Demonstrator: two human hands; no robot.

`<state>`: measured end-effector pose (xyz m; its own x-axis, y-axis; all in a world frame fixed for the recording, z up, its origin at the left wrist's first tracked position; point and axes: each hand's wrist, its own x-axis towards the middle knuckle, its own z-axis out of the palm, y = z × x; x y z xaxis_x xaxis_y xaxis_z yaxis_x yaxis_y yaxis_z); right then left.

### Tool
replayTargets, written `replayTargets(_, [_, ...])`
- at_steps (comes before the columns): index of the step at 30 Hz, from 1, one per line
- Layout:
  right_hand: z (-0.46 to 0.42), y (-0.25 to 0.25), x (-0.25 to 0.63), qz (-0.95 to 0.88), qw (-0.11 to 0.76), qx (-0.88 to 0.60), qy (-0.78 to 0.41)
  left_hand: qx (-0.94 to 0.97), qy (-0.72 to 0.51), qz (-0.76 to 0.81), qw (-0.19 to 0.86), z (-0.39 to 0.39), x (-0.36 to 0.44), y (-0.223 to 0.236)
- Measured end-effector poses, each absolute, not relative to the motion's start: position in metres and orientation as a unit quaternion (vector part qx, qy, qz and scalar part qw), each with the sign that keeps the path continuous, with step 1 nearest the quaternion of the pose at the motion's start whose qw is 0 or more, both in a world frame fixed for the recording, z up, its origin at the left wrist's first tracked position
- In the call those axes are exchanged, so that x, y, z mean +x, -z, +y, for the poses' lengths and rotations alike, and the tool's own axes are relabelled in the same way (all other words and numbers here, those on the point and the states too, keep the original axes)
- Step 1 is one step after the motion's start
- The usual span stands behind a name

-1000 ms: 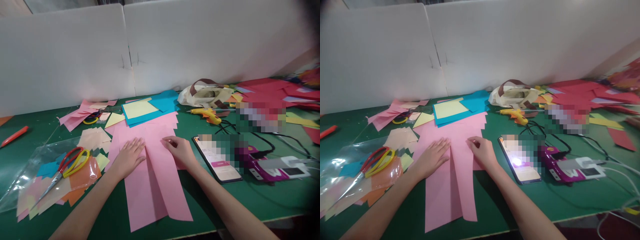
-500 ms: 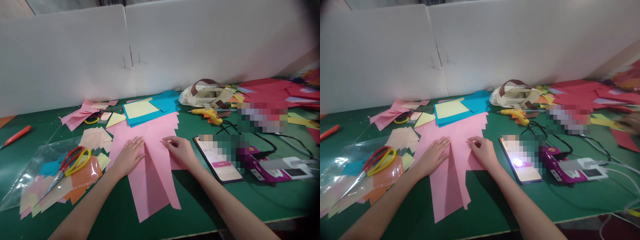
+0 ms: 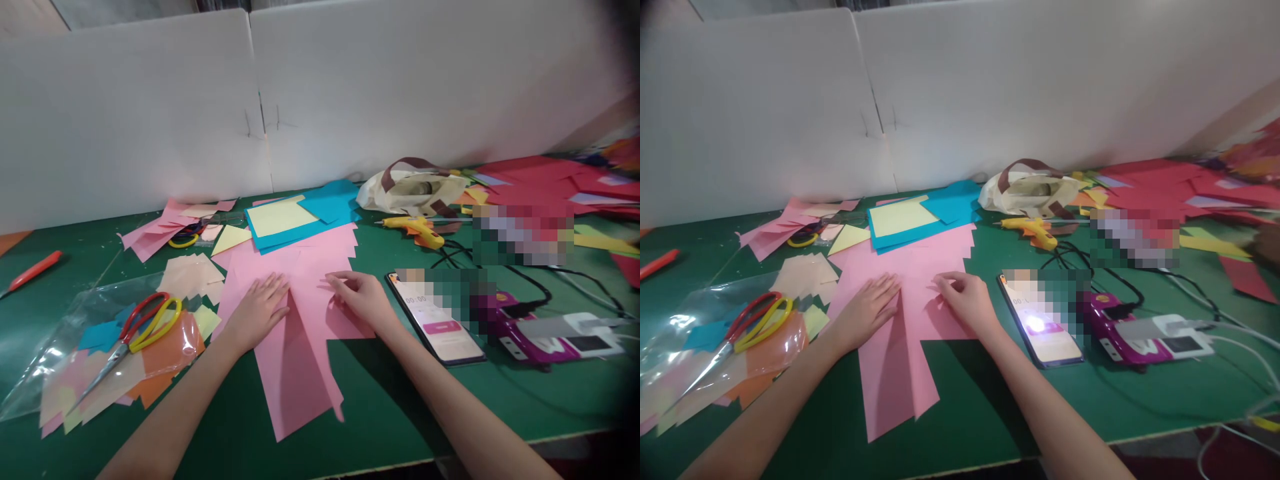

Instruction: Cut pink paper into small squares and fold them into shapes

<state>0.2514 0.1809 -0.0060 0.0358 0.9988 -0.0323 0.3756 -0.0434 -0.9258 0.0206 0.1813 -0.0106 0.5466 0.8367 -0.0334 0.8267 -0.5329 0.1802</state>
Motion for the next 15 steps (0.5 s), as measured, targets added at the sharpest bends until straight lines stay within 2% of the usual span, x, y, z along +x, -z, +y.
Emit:
replayTargets(3, [0.181,0.0094,0.2494,-0.545,0.379,-0.576,-0.476,0.873,-0.035,0.476,0.1,0.181,0.0207,0.009])
replayTargets(5, [0.1818,0.0127,0.2496,-0.543,0.382,-0.566,-0.489,0.87,-0.036,0.479,0.11,0.1808,0.0208,0.008])
replayTargets(15, [0.1835,0.0089,0.2567,-0.575,0.402,-0.594,-0.394,0.884,-0.006,0.462,0.064,0.1769,0.0264,0.0052])
